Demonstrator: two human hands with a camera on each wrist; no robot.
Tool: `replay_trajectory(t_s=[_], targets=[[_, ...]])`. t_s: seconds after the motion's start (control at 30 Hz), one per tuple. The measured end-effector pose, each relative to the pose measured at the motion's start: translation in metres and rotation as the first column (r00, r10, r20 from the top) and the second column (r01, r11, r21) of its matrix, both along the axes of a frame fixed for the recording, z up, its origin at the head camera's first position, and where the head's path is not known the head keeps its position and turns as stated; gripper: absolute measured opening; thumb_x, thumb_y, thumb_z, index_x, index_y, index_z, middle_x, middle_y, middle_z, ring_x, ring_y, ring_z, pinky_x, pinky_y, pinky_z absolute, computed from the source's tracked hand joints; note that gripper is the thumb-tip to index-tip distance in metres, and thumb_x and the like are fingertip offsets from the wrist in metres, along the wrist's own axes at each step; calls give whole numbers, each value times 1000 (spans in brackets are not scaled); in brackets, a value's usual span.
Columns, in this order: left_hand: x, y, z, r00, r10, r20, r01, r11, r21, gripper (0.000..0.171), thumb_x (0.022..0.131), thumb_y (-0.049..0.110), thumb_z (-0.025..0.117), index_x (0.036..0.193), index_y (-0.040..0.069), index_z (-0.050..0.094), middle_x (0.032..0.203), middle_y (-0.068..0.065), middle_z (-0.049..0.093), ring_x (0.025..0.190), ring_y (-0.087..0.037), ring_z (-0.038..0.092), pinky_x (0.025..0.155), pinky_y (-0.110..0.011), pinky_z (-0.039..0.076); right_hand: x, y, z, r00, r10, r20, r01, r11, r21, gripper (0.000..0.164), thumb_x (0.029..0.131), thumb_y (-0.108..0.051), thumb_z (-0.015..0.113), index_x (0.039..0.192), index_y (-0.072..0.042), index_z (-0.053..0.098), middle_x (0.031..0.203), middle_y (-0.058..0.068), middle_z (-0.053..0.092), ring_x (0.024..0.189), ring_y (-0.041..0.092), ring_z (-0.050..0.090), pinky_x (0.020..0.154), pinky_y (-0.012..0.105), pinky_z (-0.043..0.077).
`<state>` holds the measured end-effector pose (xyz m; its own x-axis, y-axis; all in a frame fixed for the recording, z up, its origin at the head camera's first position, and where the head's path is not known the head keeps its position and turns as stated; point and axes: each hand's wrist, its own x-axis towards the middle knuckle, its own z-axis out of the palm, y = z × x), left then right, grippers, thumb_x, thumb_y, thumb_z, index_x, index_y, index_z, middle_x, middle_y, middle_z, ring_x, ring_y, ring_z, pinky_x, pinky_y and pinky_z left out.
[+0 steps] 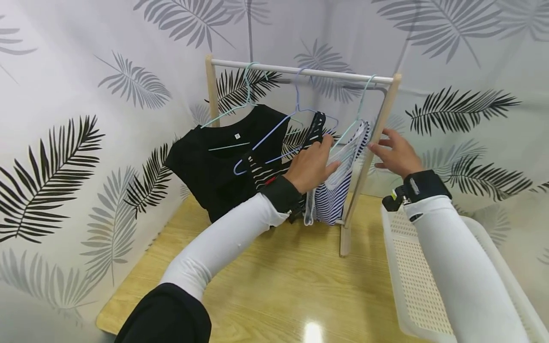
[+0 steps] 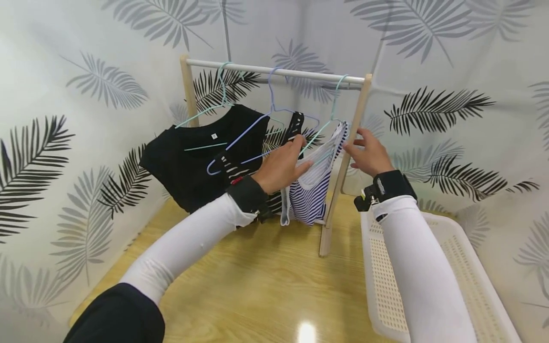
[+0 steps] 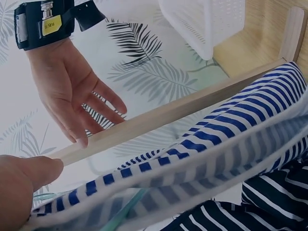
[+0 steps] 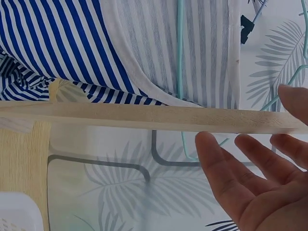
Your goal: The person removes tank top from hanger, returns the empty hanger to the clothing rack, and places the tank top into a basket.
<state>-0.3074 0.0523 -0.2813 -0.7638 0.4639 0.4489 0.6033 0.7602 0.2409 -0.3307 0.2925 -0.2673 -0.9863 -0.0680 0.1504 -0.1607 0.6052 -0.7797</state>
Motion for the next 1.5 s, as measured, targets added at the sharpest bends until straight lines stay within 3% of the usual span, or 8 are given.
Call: replay_trajectory(t_s=[0.13, 0.23, 0.43, 0.67, 0.8, 0.97, 1.17, 1.5], targets=[[-1, 1, -2, 1000, 2, -9, -2, 1000, -22, 46, 98, 41, 53, 128, 10, 39, 65, -2, 51, 53, -18, 51, 46, -28, 32, -4, 1, -4, 998, -37, -44, 39, 999, 30, 60, 102, -24, 48, 151, -4, 22, 143, 29, 39, 123, 43, 49, 86, 45, 50], [-2, 1, -2, 1000, 11, 7, -11, 1000, -13, 46, 98, 42, 52, 128, 10, 38, 60, -2, 48, 51, -19, 50, 45, -29, 31, -8, 0, -6, 994, -60, -90, 66, 996, 68, 54, 102, -21, 48, 149, -3, 29, 139, 29, 45, 119, 43, 53, 85, 45, 51], [-5, 2, 0, 999, 6, 35, -5, 1000, -14, 37, 102, 40, 43, 126, 12, 40, 65, -2, 53, 54, -19, 53, 48, -30, 34, -9, 0, -6, 990, -72, -118, 82, 993, 83, 49, 102, -18, 48, 146, -2, 33, 135, 29, 49, 114, 42, 56, 85, 48, 51], [-13, 0, 5, 1000, -5, -7, 5, 1000, -7, 21, 106, 28, 34, 112, 12, 45, 60, -1, 39, 51, -20, 46, 47, -30, 29, -5, 2, -1, 990, -79, -119, 88, 993, 79, 46, 102, -16, 47, 143, 0, 34, 134, 29, 50, 113, 42, 58, 86, 48, 51], [-17, -4, 8, 999, 22, -44, -24, 999, -27, 21, 106, 23, 35, 114, 10, 48, 59, -1, 43, 52, -20, 48, 47, -30, 30, -5, 2, -1, 990, -79, -121, 90, 992, 87, 45, 102, -18, 48, 142, -1, 36, 134, 28, 50, 112, 42, 58, 85, 47, 51], [-18, -7, 14, 999, 46, -22, -46, 999, -23, 22, 105, 21, 37, 119, 8, 49, 64, -3, 51, 57, -22, 54, 49, -32, 34, -7, 3, -2, 990, -78, -121, 90, 991, 99, 44, 102, -18, 48, 141, -1, 37, 133, 28, 51, 111, 41, 59, 84, 46, 52], [-19, -11, 20, 998, 60, -27, -60, 998, 10, 19, 104, 18, 40, 112, 6, 52, 73, -6, 55, 65, -24, 58, 54, -36, 41, -9, 5, -4, 988, -87, -125, 101, 989, 106, 44, 102, -19, 47, 141, -1, 37, 133, 27, 52, 110, 40, 60, 83, 45, 52], [-21, -26, 27, 1000, 23, -10, -21, 992, 121, 17, 103, 16, 42, 97, 5, 53, 72, -5, 51, 63, -20, 51, 53, -31, 33, -7, 7, -7, 985, -82, -152, 99, 989, 114, 43, 102, -20, 47, 141, -2, 39, 133, 26, 53, 107, 38, 62, 80, 41, 54]])
